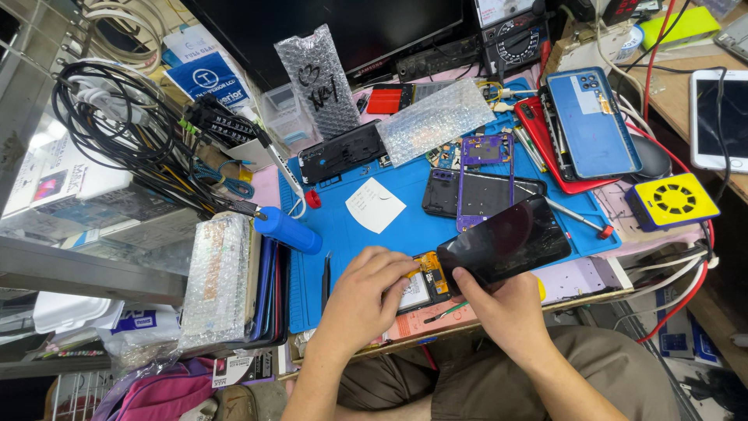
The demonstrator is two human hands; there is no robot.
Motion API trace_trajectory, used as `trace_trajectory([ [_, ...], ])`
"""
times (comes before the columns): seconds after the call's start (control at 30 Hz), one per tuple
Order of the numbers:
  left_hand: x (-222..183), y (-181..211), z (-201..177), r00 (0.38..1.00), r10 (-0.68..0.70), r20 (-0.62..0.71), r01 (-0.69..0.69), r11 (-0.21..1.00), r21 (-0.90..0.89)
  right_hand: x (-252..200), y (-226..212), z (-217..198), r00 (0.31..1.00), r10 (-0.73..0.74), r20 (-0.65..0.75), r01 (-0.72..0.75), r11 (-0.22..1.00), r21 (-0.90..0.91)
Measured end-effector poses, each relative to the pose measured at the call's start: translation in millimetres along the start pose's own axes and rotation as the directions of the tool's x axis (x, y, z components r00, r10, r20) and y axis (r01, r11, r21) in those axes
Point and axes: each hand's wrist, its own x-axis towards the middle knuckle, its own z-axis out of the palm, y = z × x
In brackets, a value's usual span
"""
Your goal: The person unboxes a replacement phone screen from bubble wrap, removes a screen from a mobile phone body by hand, and compares the two screens side-by-side.
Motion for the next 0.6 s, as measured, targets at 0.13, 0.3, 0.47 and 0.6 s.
trace_trajectory([
  [0.13,-1.9,-3.2,3.2,0.999,0.047,-0.014,-0.047,0.998,0.049,0.2,-1.5,-0.1,1.0,0.018,0.004,-0.018,1.0,-0.018],
  [0.3,-2.6,-6.9,6.6,0.995,0.088,0.041,-0.094,0.981,0.169,-0.5,-2.4,0.9,1.0,-0.003,-0.006,0.003,1.0,0.019],
  [0.47,-2.0,-9.2,6.3,0.994,0.096,0.049,-0.103,0.978,0.18,-1.0,-2.6,1.1,1.0,0.006,-0.001,-0.006,1.0,-0.007],
  [0.6,-1.6,-10.5,5.5,0.993,0.095,0.072,-0.107,0.975,0.194,-0.4,-2.6,1.4,0.998,0.054,0.022,-0.055,0.997,0.06],
])
